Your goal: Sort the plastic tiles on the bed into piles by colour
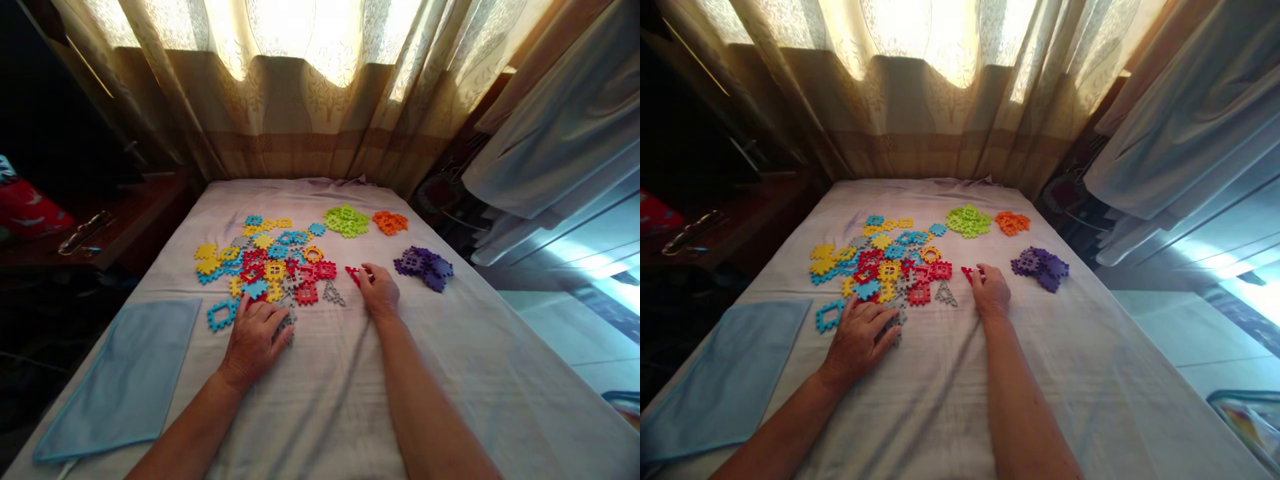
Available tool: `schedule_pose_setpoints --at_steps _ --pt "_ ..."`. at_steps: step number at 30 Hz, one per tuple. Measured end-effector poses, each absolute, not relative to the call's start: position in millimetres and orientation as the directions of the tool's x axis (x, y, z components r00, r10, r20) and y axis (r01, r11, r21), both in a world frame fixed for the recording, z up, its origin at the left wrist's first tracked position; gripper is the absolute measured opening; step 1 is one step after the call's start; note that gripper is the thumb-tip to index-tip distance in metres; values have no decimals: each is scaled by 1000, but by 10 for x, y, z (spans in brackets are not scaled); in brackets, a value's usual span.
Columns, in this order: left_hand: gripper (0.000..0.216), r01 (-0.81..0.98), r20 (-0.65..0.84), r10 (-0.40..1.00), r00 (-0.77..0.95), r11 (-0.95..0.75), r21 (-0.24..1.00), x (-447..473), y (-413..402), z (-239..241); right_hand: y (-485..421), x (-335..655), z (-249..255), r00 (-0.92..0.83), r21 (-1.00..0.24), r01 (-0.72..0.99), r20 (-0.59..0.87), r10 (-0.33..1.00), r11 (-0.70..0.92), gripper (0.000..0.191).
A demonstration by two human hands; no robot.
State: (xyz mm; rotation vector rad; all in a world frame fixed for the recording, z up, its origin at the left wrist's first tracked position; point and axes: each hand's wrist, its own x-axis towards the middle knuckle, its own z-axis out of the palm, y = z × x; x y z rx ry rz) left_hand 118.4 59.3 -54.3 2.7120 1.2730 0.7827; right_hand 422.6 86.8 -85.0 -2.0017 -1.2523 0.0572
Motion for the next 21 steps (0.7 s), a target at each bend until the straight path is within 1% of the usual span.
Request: schedule_pose_setpoints --at_steps 3,6,10,12,13,16,21 --pt "26 710 429 732 529 -659 250 1184 598 -537 874 4172 -825 482 -553 810 436 760 -197 35" --pt "24 719 431 736 521 -651 244 1183 610 -543 860 4029 -742 369 -497 863 496 786 -91 28" --pt "27 750 429 758 491 -619 235 1176 634 -590 812 3719 -621 21 -441 876 438 899 194 20" --pt "31 759 434 766 475 -606 238 1169 644 -625 776 3589 -582 -126 -401 866 401 907 298 18" --pt "33 759 434 767 474 -605 240 1165 648 -642 757 3543 -569 -171 -378 867 386 907 324 19" --pt "35 748 426 763 486 -615 248 1153 658 -678 715 3475 -549 -229 -341 873 342 911 348 30" --pt "35 743 429 760 487 -619 254 1141 671 -689 711 3443 -565 -253 -343 867 321 913 361 20"
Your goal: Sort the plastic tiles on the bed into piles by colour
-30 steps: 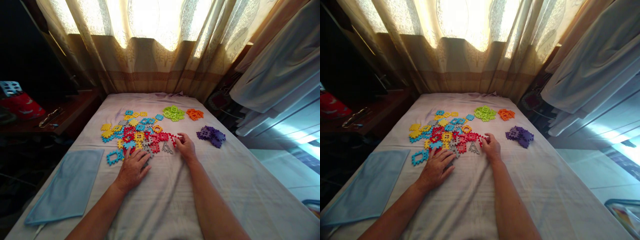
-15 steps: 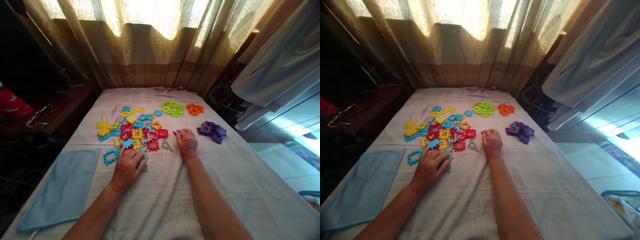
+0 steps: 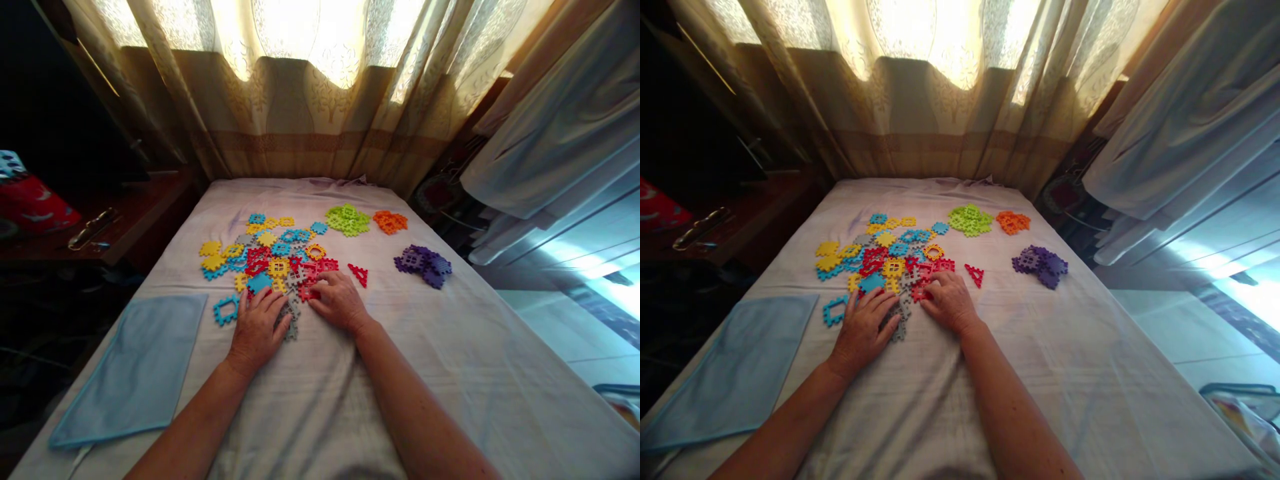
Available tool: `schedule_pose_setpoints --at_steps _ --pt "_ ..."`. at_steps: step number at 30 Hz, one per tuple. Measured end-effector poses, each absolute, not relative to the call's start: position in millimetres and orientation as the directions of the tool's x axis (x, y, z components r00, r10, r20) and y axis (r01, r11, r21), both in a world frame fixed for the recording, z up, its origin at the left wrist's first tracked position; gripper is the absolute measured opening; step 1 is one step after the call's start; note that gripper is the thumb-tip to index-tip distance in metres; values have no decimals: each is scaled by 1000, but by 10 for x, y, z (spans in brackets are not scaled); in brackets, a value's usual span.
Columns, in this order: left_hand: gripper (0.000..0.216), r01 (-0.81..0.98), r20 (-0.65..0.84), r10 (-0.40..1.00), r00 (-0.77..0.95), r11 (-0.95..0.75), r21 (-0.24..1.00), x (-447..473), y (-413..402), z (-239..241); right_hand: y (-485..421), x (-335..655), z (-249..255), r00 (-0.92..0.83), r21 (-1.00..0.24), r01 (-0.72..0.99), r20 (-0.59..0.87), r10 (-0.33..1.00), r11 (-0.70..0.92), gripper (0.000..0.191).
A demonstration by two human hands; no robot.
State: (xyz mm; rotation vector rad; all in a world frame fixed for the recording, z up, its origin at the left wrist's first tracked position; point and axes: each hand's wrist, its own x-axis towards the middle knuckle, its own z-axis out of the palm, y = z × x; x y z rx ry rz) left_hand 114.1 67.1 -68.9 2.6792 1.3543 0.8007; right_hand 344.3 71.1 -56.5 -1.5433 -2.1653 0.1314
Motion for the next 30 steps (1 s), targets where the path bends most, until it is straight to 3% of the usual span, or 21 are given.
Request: schedule_pose_setpoints --at_steps 8,24,27,30 --pt "37 748 409 772 486 -610 261 1140 669 -673 740 3399 -632 -269 -325 861 363 892 392 16" --pt "35 748 428 774 466 -604 277 1125 675 -680 757 3558 -679 -201 -432 808 435 878 400 20" --pt "34 741 437 770 466 -609 283 1124 679 -686 779 3758 -677 -107 -445 828 470 876 340 17" --pt "33 733 444 764 467 -616 289 1123 683 -696 791 4044 -711 108 -443 883 512 852 154 17"
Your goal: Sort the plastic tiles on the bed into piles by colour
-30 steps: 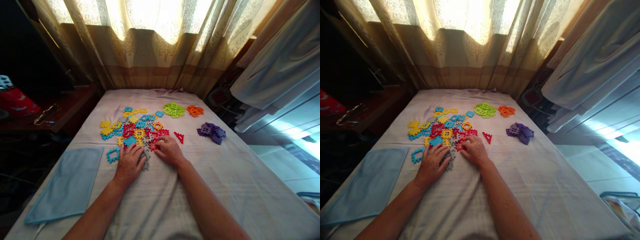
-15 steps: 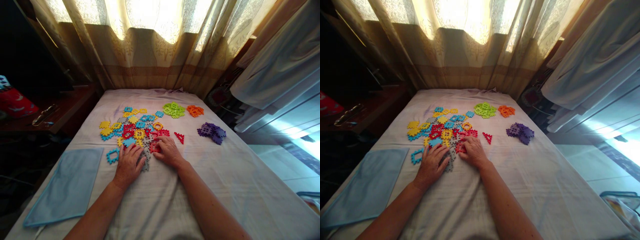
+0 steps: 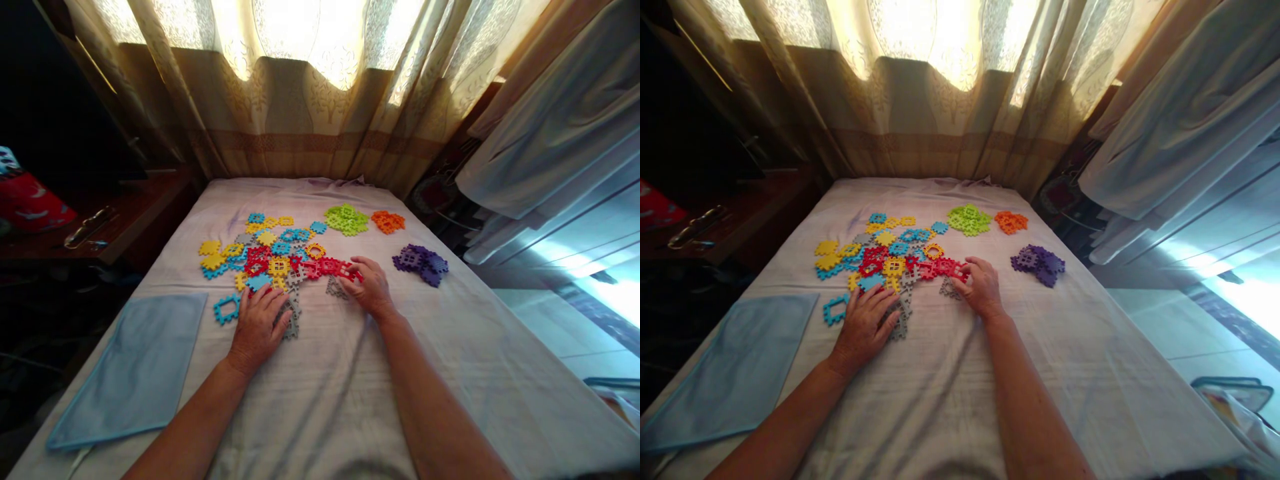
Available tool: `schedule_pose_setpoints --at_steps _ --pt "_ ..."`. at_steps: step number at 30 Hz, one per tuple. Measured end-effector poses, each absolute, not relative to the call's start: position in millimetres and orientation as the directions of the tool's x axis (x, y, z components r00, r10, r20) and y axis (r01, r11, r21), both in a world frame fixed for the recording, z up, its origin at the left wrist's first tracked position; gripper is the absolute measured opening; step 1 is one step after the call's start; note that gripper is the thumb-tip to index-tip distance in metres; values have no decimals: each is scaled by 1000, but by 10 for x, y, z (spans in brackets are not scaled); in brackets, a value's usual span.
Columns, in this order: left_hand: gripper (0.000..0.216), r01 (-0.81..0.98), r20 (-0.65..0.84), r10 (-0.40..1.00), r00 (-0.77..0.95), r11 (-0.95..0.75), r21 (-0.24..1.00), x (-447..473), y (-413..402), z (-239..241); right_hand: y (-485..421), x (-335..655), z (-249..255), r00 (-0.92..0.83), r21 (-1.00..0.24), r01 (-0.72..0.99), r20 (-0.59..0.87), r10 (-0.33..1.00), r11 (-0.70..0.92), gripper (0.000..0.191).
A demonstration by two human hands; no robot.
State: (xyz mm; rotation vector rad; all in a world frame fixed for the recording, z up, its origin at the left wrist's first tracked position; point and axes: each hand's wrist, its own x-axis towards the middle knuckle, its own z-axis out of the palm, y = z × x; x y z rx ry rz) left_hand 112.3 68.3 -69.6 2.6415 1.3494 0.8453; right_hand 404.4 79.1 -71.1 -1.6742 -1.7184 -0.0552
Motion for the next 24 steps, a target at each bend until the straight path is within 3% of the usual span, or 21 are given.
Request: schedule_pose_setpoints --at_steps 5,10,14,19,24 --pt "34 731 446 765 464 -616 295 1118 690 -711 765 4348 -834 354 -400 901 460 814 -166 21" --pt "34 729 449 764 463 -617 298 1108 703 -719 747 4314 -815 398 -346 902 429 811 -259 24" --pt "34 734 449 769 455 -610 299 1100 711 -727 725 4141 -639 310 -335 928 453 836 -163 18" --pt "35 753 442 780 443 -591 289 1107 705 -729 670 3769 -483 193 -334 935 206 959 -117 18" --pt "37 762 408 792 453 -582 284 1122 696 -731 654 3404 -529 -88 -351 920 250 964 175 12"
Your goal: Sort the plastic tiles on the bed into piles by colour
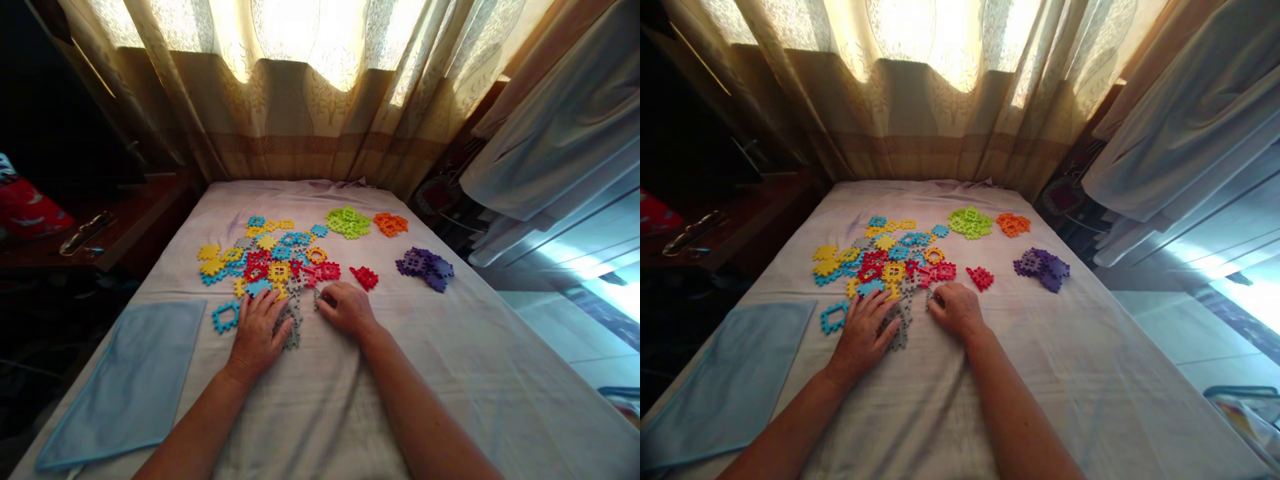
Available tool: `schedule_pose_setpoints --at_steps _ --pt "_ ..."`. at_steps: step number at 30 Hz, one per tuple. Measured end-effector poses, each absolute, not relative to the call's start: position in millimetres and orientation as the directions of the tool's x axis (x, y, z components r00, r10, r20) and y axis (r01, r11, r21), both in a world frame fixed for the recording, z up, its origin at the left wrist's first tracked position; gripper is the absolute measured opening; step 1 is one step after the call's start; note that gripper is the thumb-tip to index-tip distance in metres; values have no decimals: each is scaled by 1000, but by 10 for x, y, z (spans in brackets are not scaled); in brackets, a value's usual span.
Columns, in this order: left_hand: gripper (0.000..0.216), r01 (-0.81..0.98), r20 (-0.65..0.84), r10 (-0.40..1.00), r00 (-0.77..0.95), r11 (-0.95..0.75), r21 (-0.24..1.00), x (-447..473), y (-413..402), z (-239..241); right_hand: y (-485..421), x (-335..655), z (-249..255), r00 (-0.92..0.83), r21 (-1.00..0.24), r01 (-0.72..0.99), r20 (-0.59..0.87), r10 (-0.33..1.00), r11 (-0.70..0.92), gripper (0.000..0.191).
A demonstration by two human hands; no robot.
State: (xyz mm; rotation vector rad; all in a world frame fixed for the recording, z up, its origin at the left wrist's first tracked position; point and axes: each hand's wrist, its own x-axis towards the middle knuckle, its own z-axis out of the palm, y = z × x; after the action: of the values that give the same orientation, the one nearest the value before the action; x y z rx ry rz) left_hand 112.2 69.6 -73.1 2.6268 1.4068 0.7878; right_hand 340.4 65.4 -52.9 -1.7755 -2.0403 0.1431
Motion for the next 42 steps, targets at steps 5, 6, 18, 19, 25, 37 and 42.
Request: schedule_pose_setpoints --at_steps 5,6,18,19,25,37,42 --pt "40 753 399 790 465 -590 290 1119 695 -736 725 3366 -676 -92 -501 813 393 915 297 19" --pt "40 752 401 790 464 -591 292 1118 695 -735 754 3424 -685 -33 -502 826 412 911 257 20" --pt "37 753 399 785 473 -596 279 1101 706 -733 1176 3914 -571 -30 -295 949 258 966 108 37" --pt "37 752 398 784 475 -597 279 1099 708 -736 1179 3901 -593 -47 -291 948 267 962 127 31" --pt "37 742 401 781 479 -604 291 1091 724 -740 1207 3964 -602 0 -365 923 316 949 122 23" --pt "37 742 409 783 468 -600 300 1091 713 -737 1207 4538 -779 645 -780 574 241 726 -251 39" --pt "36 743 405 786 468 -598 301 1091 717 -738 1217 4517 -841 663 -743 587 212 718 -322 32"
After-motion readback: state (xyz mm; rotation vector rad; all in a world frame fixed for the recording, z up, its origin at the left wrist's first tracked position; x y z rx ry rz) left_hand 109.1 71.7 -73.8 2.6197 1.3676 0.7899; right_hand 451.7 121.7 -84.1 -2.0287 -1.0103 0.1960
